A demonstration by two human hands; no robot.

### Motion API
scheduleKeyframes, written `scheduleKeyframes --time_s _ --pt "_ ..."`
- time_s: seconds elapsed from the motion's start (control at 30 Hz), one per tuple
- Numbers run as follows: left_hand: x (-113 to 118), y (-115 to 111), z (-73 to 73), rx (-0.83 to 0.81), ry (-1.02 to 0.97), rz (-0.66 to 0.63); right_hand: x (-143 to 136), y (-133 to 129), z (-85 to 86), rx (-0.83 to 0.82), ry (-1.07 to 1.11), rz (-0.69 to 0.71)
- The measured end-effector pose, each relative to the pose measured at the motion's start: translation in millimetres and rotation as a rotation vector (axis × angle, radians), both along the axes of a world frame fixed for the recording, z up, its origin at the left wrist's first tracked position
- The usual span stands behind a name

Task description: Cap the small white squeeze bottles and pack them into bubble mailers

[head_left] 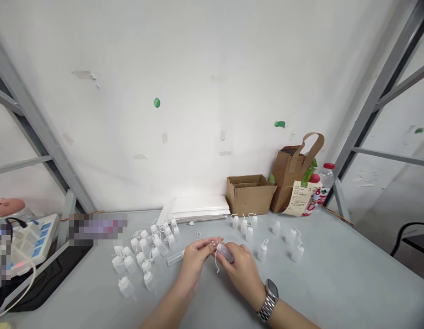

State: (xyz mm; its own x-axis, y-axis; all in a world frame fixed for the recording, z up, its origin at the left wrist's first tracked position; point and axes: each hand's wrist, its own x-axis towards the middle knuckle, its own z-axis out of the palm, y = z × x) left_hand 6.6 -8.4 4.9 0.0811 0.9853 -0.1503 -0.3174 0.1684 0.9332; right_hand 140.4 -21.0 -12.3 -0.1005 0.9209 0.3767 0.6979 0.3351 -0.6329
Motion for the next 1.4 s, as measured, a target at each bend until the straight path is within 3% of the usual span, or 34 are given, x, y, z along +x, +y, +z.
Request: scheduleKeyframes --time_s 0.23,0.4,0.57,0.7,0.87,0.97,1.2,1.4 --pt "-10 4 -2.8 -0.193 -0.121 -0.181 -2 0 -9.0 -0.172 0.162 0.075" --pt "-11 7 -9.2 -0.181 -0.193 -0.237 -6 1 -8.3 -0.274 0.387 0.140" --pt "-4 5 -11.6 -0.150 -0.150 -0.173 -7 3 -3.1 -0.454 0.653 0.140" --pt "-2 4 -11.6 -0.118 -0.148 -0.135 -5 7 -2.4 -0.540 0.704 0.145" --pt "-7 7 -11.4 -0.112 -0.213 0.038 -4 7 -4.4 -0.383 0.752 0.101" --pt "-8 8 -7.7 -0.053 -0.188 0.079 -3 4 -2.6 -0.331 0.739 0.108" --pt "-5 7 0.3 0.026 -0.134 0.064 -4 6 5.1 -0.736 0.927 0.255" --pt "-6 7 -0.8 0.109 0.030 0.100 -2 8 3.7 -0.452 0.876 0.171"
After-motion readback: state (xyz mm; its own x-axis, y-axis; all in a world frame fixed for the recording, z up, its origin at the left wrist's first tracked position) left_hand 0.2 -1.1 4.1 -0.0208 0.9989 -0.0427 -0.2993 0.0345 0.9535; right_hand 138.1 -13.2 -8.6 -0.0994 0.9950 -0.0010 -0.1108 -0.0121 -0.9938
